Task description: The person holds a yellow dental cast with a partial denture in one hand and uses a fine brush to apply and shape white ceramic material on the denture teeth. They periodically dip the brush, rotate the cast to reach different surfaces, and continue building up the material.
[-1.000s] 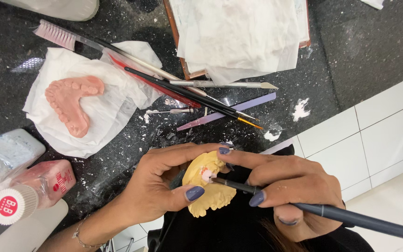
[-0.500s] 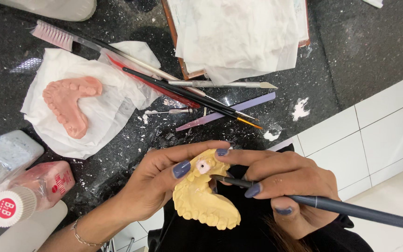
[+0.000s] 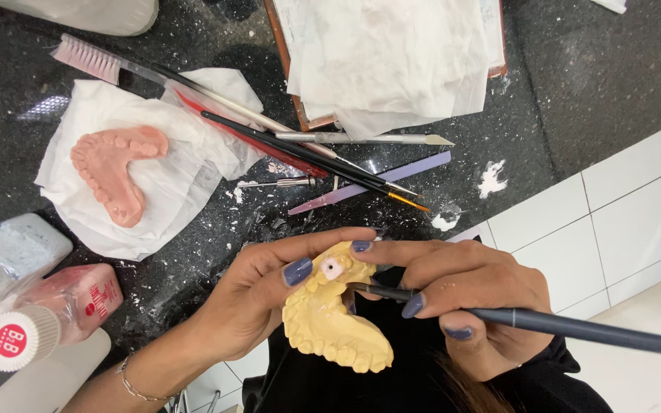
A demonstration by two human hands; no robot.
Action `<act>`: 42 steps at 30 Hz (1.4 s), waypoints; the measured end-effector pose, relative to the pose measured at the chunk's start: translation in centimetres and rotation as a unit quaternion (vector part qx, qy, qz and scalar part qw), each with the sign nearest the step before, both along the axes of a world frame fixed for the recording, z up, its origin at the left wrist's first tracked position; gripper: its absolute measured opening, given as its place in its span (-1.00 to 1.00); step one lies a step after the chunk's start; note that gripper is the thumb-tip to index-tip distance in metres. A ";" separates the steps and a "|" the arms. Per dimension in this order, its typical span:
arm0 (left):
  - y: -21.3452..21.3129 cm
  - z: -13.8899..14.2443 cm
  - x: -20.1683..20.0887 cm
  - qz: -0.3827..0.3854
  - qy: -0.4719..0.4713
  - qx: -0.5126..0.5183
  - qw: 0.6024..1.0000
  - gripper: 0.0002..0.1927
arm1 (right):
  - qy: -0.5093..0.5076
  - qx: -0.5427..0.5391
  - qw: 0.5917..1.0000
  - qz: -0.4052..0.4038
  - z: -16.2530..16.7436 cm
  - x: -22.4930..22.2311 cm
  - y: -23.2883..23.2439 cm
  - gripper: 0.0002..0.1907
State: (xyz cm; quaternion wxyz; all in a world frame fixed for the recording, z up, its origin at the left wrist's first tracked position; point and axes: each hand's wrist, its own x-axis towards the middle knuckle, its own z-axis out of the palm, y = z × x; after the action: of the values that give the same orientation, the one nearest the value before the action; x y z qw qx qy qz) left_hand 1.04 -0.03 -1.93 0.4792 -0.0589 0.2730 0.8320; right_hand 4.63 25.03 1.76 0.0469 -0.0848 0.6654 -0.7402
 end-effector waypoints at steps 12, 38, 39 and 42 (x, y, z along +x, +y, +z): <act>0.2 0.0 -0.3 -0.012 -0.024 0.022 0.999 -0.34 | 0.028 -0.015 0.999 0.016 -0.5 0.2 0.3 -0.72; 0.8 1.1 -0.3 0.025 0.007 -0.018 1.000 -0.29 | 0.301 0.624 0.720 -0.040 2.0 -12.7 2.6 -0.75; 0.8 1.0 -0.4 0.026 0.023 -0.015 0.999 -0.29 | 0.331 0.634 0.698 -0.024 2.0 -13.2 2.7 -0.75; 0.7 0.9 -0.2 0.012 0.055 -0.028 0.998 -0.26 | 0.348 0.632 0.693 -0.004 1.7 -14.0 2.7 -0.79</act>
State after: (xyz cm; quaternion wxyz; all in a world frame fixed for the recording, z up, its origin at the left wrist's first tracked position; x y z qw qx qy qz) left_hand 0.83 0.67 -1.04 0.4516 -0.0298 0.3216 0.8317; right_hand -9.37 27.75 3.51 -0.1480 -0.2841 0.9452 -0.0627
